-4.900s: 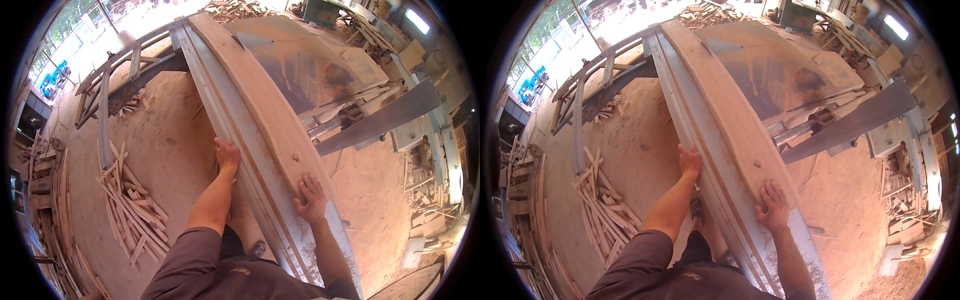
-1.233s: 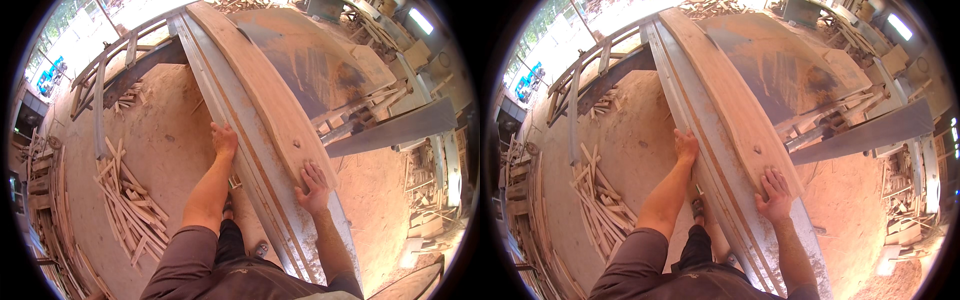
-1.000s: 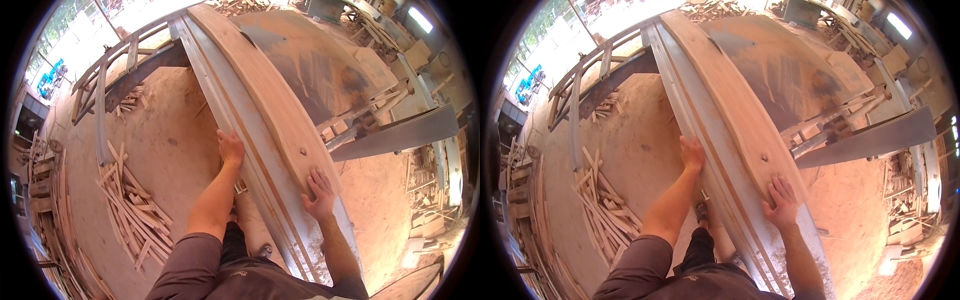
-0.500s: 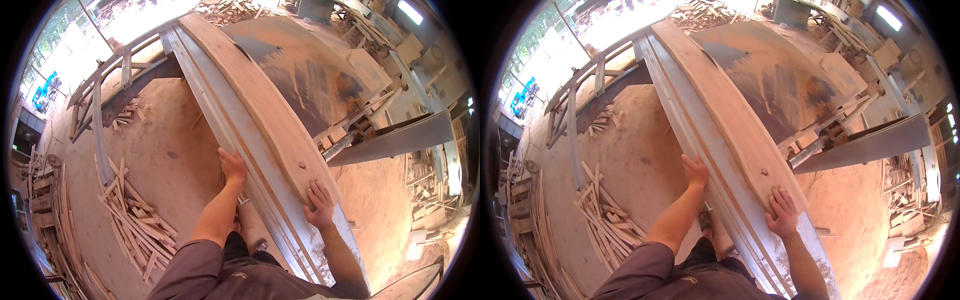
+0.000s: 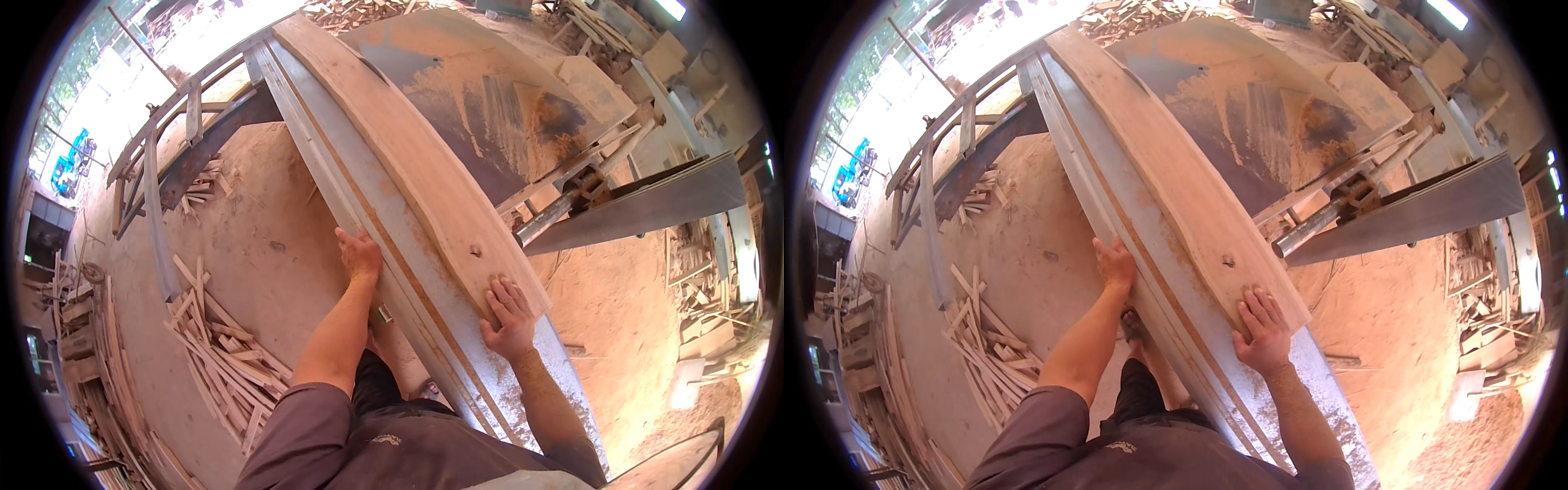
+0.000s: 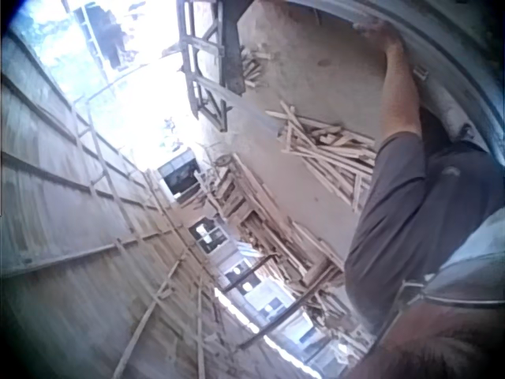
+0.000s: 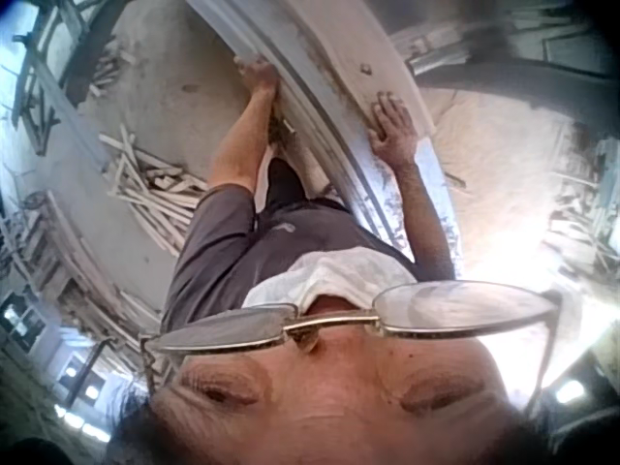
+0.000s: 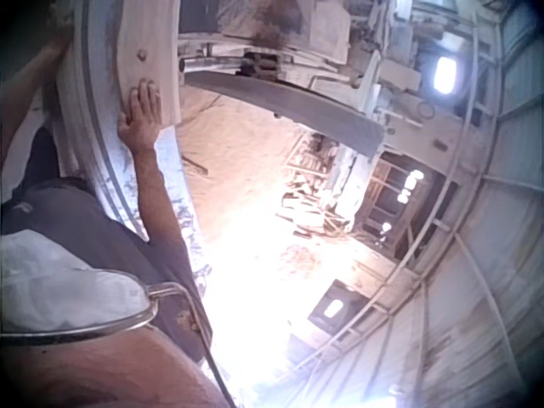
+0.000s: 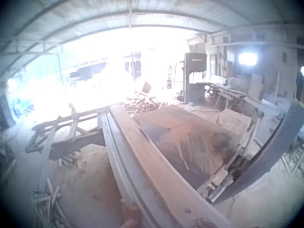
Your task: The person operates a table saw to trim wood planks, uses a measuring tape to mark a board, and then makes several longitudinal cuts while guiding the lumber by hand.
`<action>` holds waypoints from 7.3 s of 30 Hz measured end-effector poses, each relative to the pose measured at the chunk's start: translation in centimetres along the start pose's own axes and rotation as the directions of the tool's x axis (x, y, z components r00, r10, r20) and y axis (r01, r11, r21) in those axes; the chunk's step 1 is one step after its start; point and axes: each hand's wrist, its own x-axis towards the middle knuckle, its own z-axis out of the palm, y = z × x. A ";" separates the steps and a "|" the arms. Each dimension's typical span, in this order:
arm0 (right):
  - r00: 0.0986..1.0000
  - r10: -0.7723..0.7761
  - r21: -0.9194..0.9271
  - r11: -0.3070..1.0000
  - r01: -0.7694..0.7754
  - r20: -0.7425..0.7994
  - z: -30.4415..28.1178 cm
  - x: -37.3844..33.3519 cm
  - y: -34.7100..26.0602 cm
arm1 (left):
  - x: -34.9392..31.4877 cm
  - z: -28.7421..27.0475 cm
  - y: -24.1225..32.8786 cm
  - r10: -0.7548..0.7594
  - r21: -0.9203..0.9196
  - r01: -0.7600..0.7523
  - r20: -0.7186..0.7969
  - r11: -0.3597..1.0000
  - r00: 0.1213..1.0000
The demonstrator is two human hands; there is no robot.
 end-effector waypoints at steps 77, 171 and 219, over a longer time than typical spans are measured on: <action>1.000 -0.002 0.016 1.000 0.003 -0.015 7.2 13.8 -1.1 | 17.4 -0.5 2.7 0.021 0.016 -0.022 0.051 1.000 0.998; 0.996 0.081 0.028 0.996 -0.081 0.022 19.6 39.3 -4.7 | 47.9 0.0 4.7 0.144 -0.040 -0.143 0.024 0.989 0.989; 0.997 0.076 0.045 0.996 -0.076 0.004 27.8 54.6 -5.1 | 66.5 1.6 6.2 0.231 0.141 -0.264 0.211 0.954 0.950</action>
